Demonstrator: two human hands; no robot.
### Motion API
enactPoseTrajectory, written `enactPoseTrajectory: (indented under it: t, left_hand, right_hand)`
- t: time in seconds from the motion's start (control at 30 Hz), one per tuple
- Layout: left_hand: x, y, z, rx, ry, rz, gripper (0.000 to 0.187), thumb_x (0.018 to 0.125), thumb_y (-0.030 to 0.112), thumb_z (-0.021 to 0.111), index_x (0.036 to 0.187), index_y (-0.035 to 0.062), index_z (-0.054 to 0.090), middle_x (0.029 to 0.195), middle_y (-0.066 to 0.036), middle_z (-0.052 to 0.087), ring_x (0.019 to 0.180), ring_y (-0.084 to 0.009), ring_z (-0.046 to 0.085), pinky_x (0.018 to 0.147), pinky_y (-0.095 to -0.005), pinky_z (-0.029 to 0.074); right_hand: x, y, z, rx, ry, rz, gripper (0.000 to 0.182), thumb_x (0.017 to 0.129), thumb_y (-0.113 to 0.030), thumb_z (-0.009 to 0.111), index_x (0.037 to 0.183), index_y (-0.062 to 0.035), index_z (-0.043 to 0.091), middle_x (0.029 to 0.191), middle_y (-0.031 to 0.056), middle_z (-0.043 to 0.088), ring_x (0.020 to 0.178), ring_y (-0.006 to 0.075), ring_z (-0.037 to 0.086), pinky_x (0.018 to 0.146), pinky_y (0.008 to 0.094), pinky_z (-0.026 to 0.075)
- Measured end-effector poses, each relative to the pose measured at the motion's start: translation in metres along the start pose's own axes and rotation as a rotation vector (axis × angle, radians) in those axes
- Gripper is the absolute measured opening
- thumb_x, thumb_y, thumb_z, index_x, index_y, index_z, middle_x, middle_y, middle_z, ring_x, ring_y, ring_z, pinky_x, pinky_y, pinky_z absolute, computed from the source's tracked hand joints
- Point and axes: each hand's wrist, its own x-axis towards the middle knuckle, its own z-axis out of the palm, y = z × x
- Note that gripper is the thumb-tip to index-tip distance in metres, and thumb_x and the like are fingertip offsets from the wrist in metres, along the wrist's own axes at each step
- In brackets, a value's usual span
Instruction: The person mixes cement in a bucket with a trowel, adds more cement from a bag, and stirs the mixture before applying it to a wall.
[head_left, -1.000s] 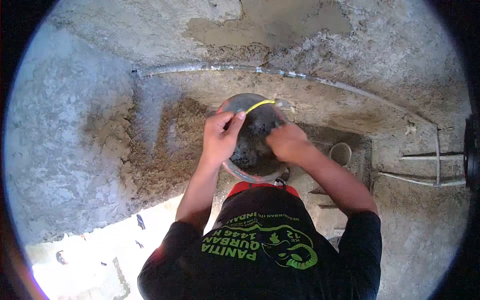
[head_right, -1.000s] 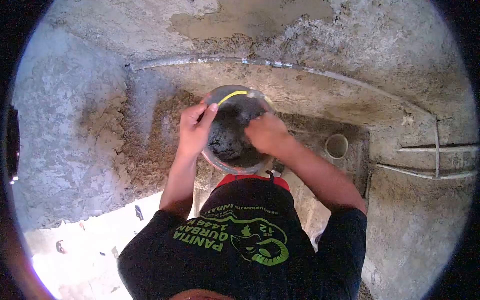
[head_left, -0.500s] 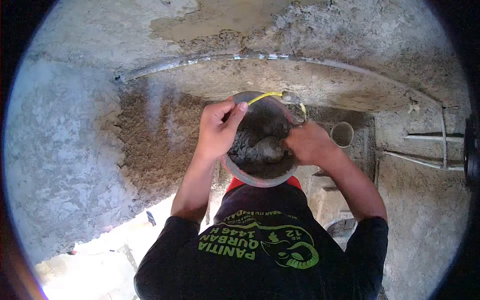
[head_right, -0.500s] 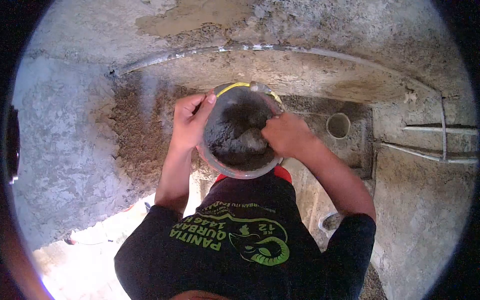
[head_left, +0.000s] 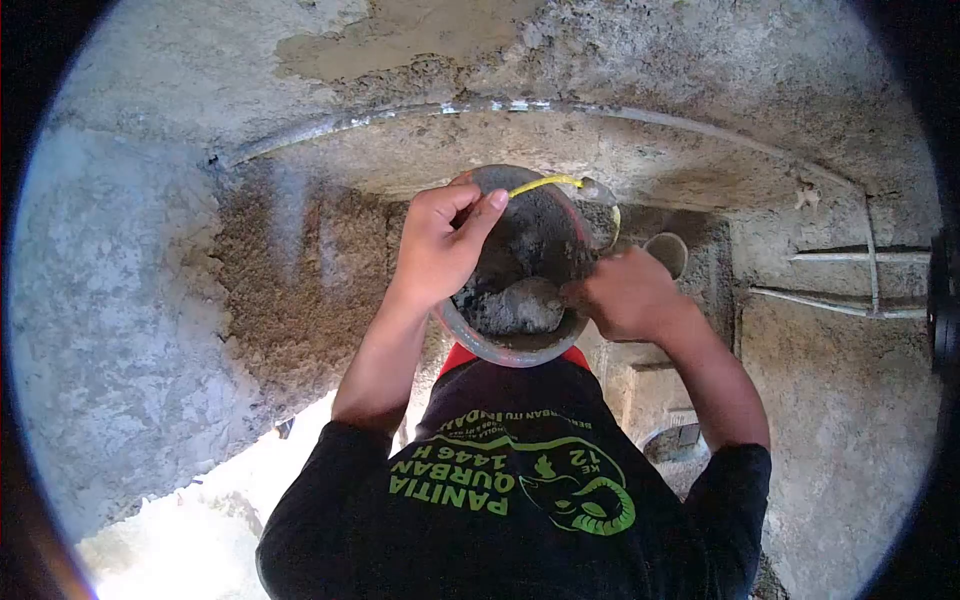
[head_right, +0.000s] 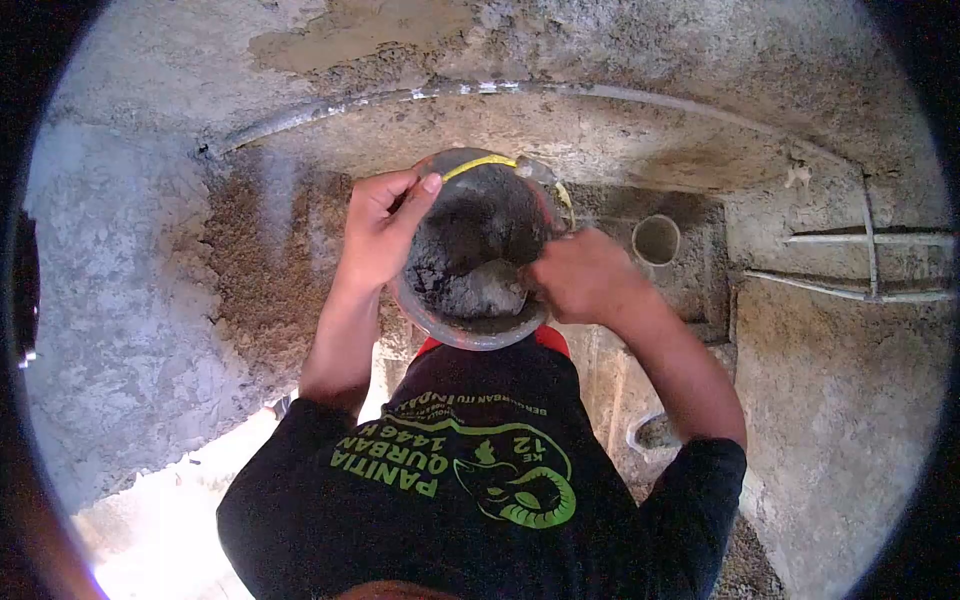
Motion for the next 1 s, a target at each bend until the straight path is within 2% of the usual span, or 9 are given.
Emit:
enactPoseTrajectory:
  t: [0.17, 0.23, 0.27, 0.37, 0.43, 0.53, 0.7, 0.83, 1.0]
  left_hand:
    - [-0.005, -0.001, -0.007, 0.063, -0.059, 0.101, 0.041, 0.100, 0.015, 0.067, 0.067, 0.0011, 0.046, 0.063, 0.007, 0.035, 0.063, -0.0053, 0.032, 0.055, -0.0277, 0.029]
    - [-0.008, 0.000, -0.011, 0.021, -0.048, 0.078, 0.043, 0.099, 0.016, 0.067, 0.065, 0.0002, 0.044, 0.060, 0.002, 0.033, 0.061, -0.0086, 0.030, 0.057, -0.0301, 0.031]
    - [-0.011, -0.001, -0.014, -0.015, -0.039, 0.040, 0.045, 0.098, 0.016, 0.067, 0.064, -0.0007, 0.042, 0.057, -0.003, 0.030, 0.058, -0.0119, 0.029, 0.058, -0.0324, 0.033]
    - [-0.016, -0.006, -0.022, -0.068, -0.012, -0.092, 0.046, 0.099, 0.017, 0.067, 0.065, -0.0012, 0.042, 0.057, -0.001, 0.031, 0.058, -0.0104, 0.030, 0.057, -0.0318, 0.033]
    - [-0.014, -0.011, -0.023, -0.094, -0.002, -0.032, 0.045, 0.099, 0.019, 0.067, 0.066, -0.0015, 0.044, 0.057, 0.001, 0.033, 0.058, -0.0092, 0.031, 0.054, -0.0315, 0.031]
    - [-0.014, -0.013, -0.024, -0.201, 0.080, -0.069, 0.046, 0.100, 0.019, 0.066, 0.065, -0.0008, 0.044, 0.058, 0.002, 0.033, 0.058, -0.0084, 0.032, 0.053, -0.0310, 0.029]
    - [-0.010, -0.018, -0.035, -0.138, 0.115, 0.059, 0.046, 0.099, 0.018, 0.067, 0.064, 0.0005, 0.043, 0.059, 0.004, 0.032, 0.058, -0.0067, 0.031, 0.052, -0.0305, 0.027]
    - [-0.007, -0.021, -0.048, -0.210, 0.115, -0.021, 0.048, 0.099, 0.018, 0.067, 0.063, 0.0022, 0.041, 0.060, 0.005, 0.031, 0.059, -0.0054, 0.030, 0.052, -0.0299, 0.025]
    - [-0.014, -0.020, -0.056, -0.110, 0.067, 0.008, 0.048, 0.099, 0.020, 0.068, 0.063, 0.0023, 0.041, 0.059, 0.005, 0.031, 0.059, -0.0054, 0.030, 0.051, -0.0301, 0.025]
  right_hand:
    - [-0.015, 0.000, -0.008, 0.062, 0.000, 0.101, 0.036, 0.076, -0.021, 0.070, 0.112, -0.0230, 0.075, 0.081, 0.0101, 0.071, 0.083, 0.0329, 0.071, 0.069, 0.0464, 0.055]
    - [-0.025, 0.012, 0.002, 0.123, 0.177, 0.115, 0.041, 0.080, -0.026, 0.071, 0.121, -0.0246, 0.072, 0.085, 0.0103, 0.071, 0.083, 0.0331, 0.070, 0.069, 0.0466, 0.055]
    - [-0.028, 0.011, 0.009, 0.105, 0.184, 0.125, 0.041, 0.080, -0.026, 0.071, 0.121, -0.0246, 0.072, 0.085, 0.0103, 0.071, 0.083, 0.0331, 0.070, 0.069, 0.0466, 0.055]
    - [-0.039, 0.002, 0.014, 0.195, 0.354, 0.233, 0.043, 0.079, -0.029, 0.073, 0.121, -0.0234, 0.073, 0.087, 0.0122, 0.070, 0.084, 0.0331, 0.070, 0.068, 0.0465, 0.055]
    - [-0.047, -0.006, 0.001, 0.208, 0.383, 0.389, 0.042, 0.081, -0.031, 0.072, 0.122, -0.0253, 0.072, 0.089, 0.0115, 0.071, 0.082, 0.0337, 0.070, 0.067, 0.0472, 0.055]
    - [-0.047, -0.014, 0.012, 0.074, 0.352, 0.431, 0.040, 0.082, -0.032, 0.072, 0.122, -0.0266, 0.072, 0.091, 0.0113, 0.073, 0.080, 0.0344, 0.070, 0.069, 0.0478, 0.056]
    - [-0.044, -0.023, 0.023, 0.130, 0.458, 0.498, 0.037, 0.084, -0.035, 0.072, 0.121, -0.0264, 0.073, 0.091, 0.0125, 0.074, 0.079, 0.0355, 0.071, 0.069, 0.0485, 0.057]
    - [-0.043, -0.038, 0.038, 0.185, 0.403, 0.633, 0.037, 0.085, -0.036, 0.071, 0.121, -0.0263, 0.072, 0.090, 0.0125, 0.074, 0.078, 0.0357, 0.071, 0.070, 0.0490, 0.057]
    - [-0.040, -0.061, 0.055, 0.177, 0.427, 0.612, 0.039, 0.085, -0.035, 0.070, 0.124, -0.0265, 0.071, 0.093, 0.0129, 0.073, 0.078, 0.0366, 0.071, 0.070, 0.0495, 0.057]
